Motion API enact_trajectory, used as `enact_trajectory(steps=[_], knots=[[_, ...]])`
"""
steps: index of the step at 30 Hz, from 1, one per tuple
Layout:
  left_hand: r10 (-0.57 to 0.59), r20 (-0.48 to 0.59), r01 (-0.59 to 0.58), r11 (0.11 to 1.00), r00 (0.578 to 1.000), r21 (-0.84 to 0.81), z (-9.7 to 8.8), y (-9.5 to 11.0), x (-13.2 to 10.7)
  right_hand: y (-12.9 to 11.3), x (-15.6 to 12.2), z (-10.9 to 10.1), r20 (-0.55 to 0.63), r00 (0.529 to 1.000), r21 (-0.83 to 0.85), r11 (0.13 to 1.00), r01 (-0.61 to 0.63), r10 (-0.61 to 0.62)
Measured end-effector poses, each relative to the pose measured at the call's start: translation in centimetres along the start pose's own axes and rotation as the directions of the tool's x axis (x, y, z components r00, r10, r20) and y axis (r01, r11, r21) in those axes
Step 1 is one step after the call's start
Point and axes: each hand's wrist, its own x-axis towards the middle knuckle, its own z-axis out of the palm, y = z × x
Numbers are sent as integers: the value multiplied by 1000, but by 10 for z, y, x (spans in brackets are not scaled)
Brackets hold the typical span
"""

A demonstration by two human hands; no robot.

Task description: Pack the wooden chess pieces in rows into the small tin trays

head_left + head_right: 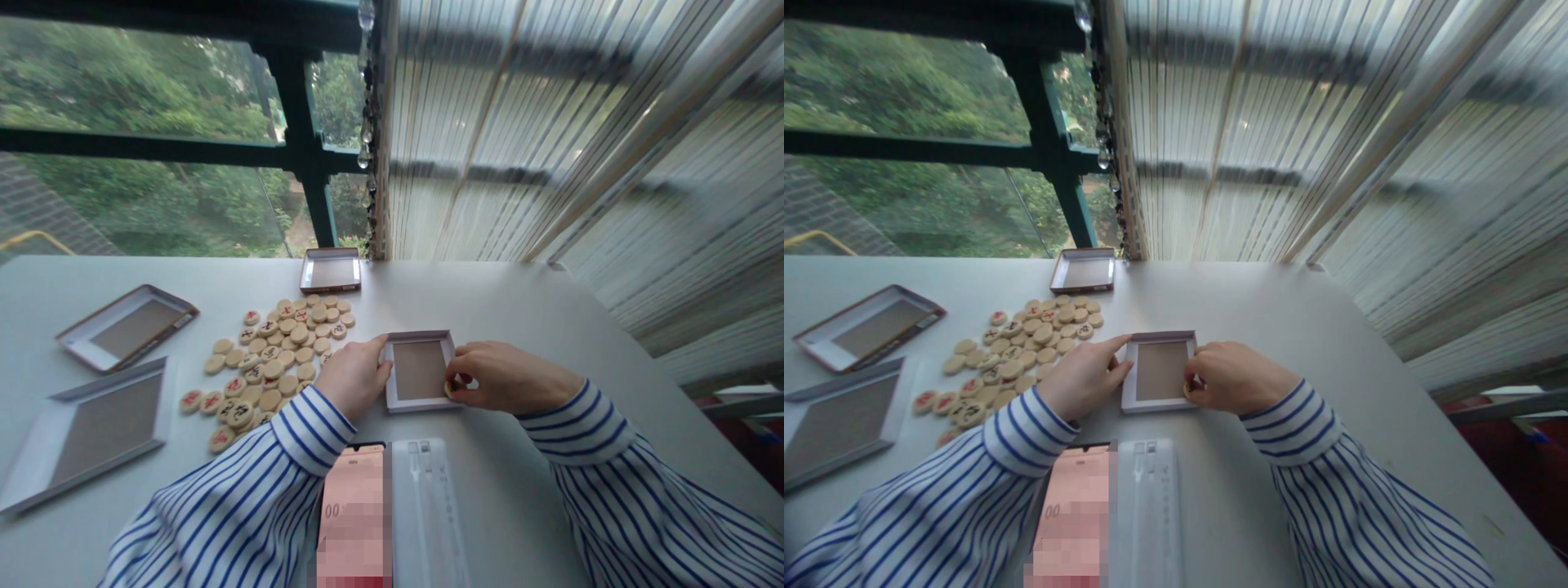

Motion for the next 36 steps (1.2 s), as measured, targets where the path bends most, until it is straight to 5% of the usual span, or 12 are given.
enact_trajectory(steps=[20,36], knots=[[0,-1,0,1000,1000,17,0,0,1,0,3,-5,195,980,-11,999,-33,34],[11,-14,-11,1000,1000,8,2,-1,2,-3,0,-8,163,986,-25,999,-20,24]])
